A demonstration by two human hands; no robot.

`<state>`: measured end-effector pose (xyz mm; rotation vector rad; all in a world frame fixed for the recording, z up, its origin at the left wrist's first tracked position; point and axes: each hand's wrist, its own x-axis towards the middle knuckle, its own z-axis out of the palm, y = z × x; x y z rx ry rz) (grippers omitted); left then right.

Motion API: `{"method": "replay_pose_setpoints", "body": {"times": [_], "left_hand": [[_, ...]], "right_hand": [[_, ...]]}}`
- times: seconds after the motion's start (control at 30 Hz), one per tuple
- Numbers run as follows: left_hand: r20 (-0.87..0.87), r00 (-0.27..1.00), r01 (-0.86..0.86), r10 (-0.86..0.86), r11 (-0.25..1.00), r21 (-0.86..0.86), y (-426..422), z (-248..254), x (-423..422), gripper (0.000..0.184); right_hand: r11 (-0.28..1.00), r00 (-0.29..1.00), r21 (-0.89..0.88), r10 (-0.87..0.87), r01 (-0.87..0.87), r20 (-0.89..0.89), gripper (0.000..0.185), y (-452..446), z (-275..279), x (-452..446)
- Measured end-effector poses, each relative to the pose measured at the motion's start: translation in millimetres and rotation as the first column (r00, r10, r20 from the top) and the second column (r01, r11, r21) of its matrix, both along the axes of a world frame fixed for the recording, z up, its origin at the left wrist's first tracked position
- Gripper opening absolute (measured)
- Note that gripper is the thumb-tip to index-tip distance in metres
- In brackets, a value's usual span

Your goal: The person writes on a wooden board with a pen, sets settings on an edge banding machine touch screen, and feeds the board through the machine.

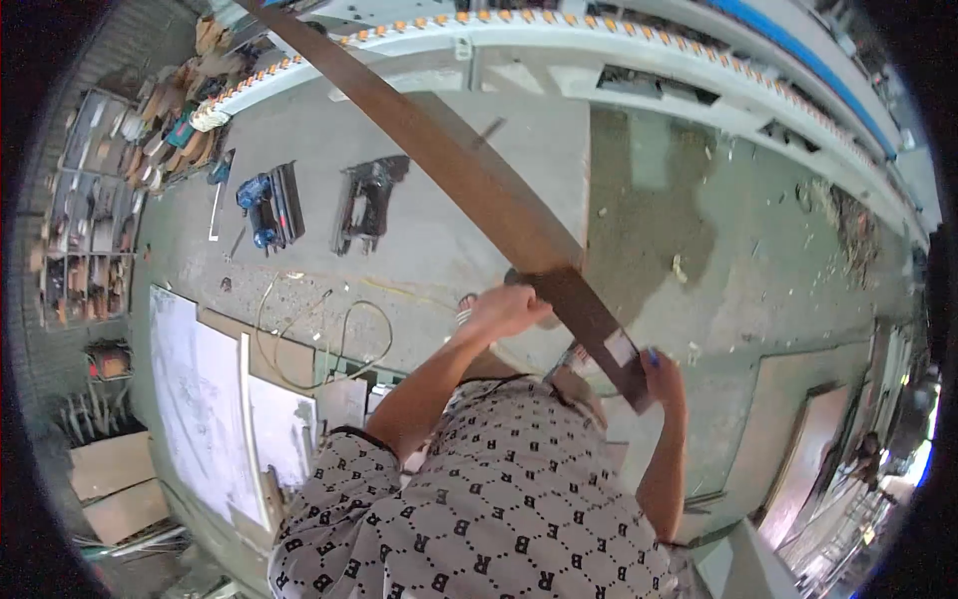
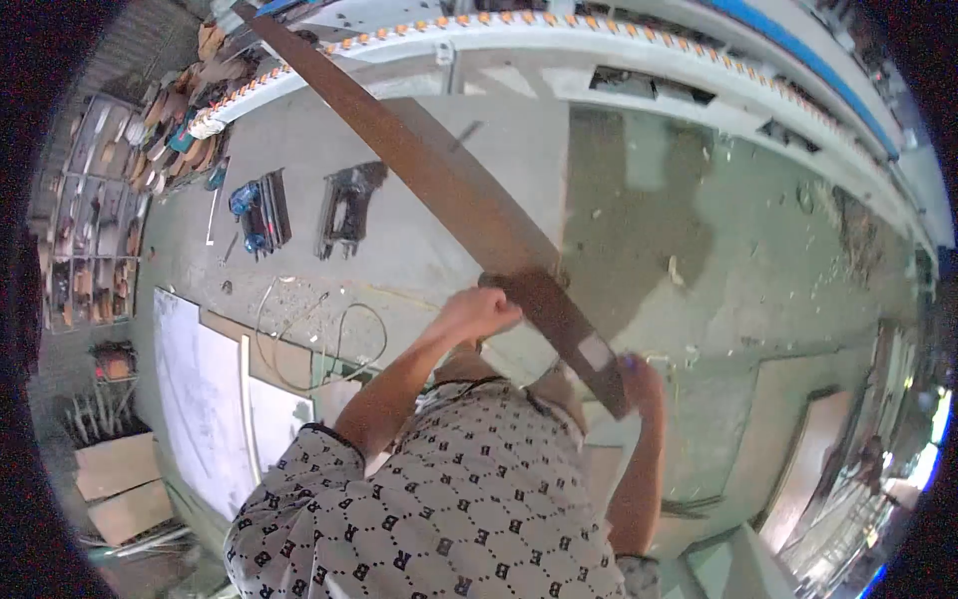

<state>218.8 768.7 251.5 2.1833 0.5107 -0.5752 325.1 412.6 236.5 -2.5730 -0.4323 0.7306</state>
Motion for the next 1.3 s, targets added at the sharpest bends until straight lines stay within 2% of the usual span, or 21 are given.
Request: {"method": "replay_pose_setpoints", "body": {"times": [0.03, 0.1, 0.2, 0.3, 0.4, 0.43, 0.53, 0.63, 0.77, 0.83, 0.87, 0.9, 0.93, 0.97, 1.0, 1.03, 1.07, 1.13, 1.23, 1.3], "left_hand": [[0.023, 1.000, 0.018, -0.018, 1.000, -0.008, 10, 2, -2, 0.048], [0.057, 0.998, 0.039, -0.035, 0.997, -0.074, 34, 2, -8, 0.047], [0.086, 0.993, 0.088, -0.081, 0.992, -0.090, 76, -14, -15, 0.047], [0.060, 0.988, 0.146, -0.144, 0.989, -0.029, 107, -5, -10, 0.046], [0.086, 0.990, 0.117, -0.114, 0.993, -0.033, 124, -12, -8, 0.045], [0.101, 0.991, 0.097, -0.092, 0.994, -0.044, 128, -13, -6, 0.045], [0.133, 0.991, 0.022, -0.013, 0.997, -0.070, 132, -16, -9, 0.044], [0.116, 0.993, -0.021, 0.035, 0.992, -0.121, 130, -16, -10, 0.043], [0.132, 0.983, -0.101, 0.128, 0.976, -0.194, 121, -21, -16, 0.044], [0.092, 0.987, -0.110, 0.133, 0.970, -0.217, 123, -14, -15, 0.044], [0.070, 0.988, -0.121, 0.141, 0.965, -0.234, 120, -13, -16, 0.044], [0.185, 0.972, -0.113, 0.142, 0.981, -0.158, 115, -44, -16, 0.044], [0.185, 0.974, -0.106, 0.132, 0.984, -0.146, 113, -36, -20, 0.043], [0.189, 0.974, -0.102, 0.126, 0.986, -0.130, 115, -28, -23, 0.043], [0.184, 0.976, -0.096, 0.117, 0.988, -0.118, 115, -23, -28, 0.042], [0.156, 0.978, -0.117, 0.140, 0.982, -0.149, 115, -24, -35, 0.043], [0.197, 0.968, -0.121, 0.154, 0.978, -0.169, 114, -24, -49, 0.043], [0.294, 0.939, -0.118, 0.176, 0.972, -0.203, 121, -17, -82, 0.043], [0.251, 0.917, -0.224, 0.309, 0.922, -0.315, 142, -29, -142, 0.045], [0.244, 0.879, -0.323, 0.410, 0.887, -0.329, 164, -38, -189, 0.045]], "right_hand": [[0.999, 0.999, 0.026, -0.028, 0.028, 0.016, 0.046, -5, -6, -4], [0.996, 0.991, -0.089, 0.038, -0.027, 0.131, 0.044, -20, -36, -8], [0.999, 0.993, 0.003, -0.053, 0.053, 0.110, 0.043, 9, -21, -21], [0.994, 0.993, -0.032, -0.102, 0.104, 0.057, 0.037, 8, -31, -25], [0.958, 0.935, -0.067, -0.256, 0.280, 0.247, 0.038, 19, -43, -36], [0.980, 0.953, -0.123, -0.119, 0.158, 0.280, 0.034, 46, -11, -41], [0.992, 0.875, 0.004, -0.114, 0.127, 0.470, 0.028, 67, -7, -48], [0.977, 0.821, 0.197, -0.176, 0.079, 0.542, 0.023, 109, -3, -53], [0.951, 0.846, 0.263, -0.001, -0.165, 0.534, 0.019, 162, 8, -58], [0.862, 0.960, 0.503, -0.193, 0.069, 0.200, 0.021, 185, 5, -62], [0.930, 0.937, 0.362, -0.075, -0.057, 0.342, 0.019, 192, 8, -63], [0.946, 0.937, 0.316, -0.040, -0.077, 0.348, 0.019, 197, 9, -66], [0.957, 0.934, 0.270, -0.001, -0.102, 0.356, 0.019, 201, 7, -67], [0.929, 0.937, 0.340, 0.019, -0.146, 0.349, 0.022, 205, -1, -65], [0.916, 0.960, 0.381, 0.019, -0.129, 0.281, 0.022, 222, 19, -72], [0.915, 0.974, 0.383, 0.041, -0.125, 0.221, 0.023, 228, 19, -74], [0.916, 0.986, 0.383, 0.059, -0.115, 0.156, 0.024, 233, 19, -78], [0.921, 0.978, 0.336, 0.156, -0.195, 0.139, 0.024, 242, 16, -82], [0.908, 0.959, 0.310, 0.251, -0.281, 0.133, 0.028, 268, 4, -80], [0.874, 0.935, 0.332, 0.320, -0.354, 0.155, 0.031, 292, -2, -90]]}}
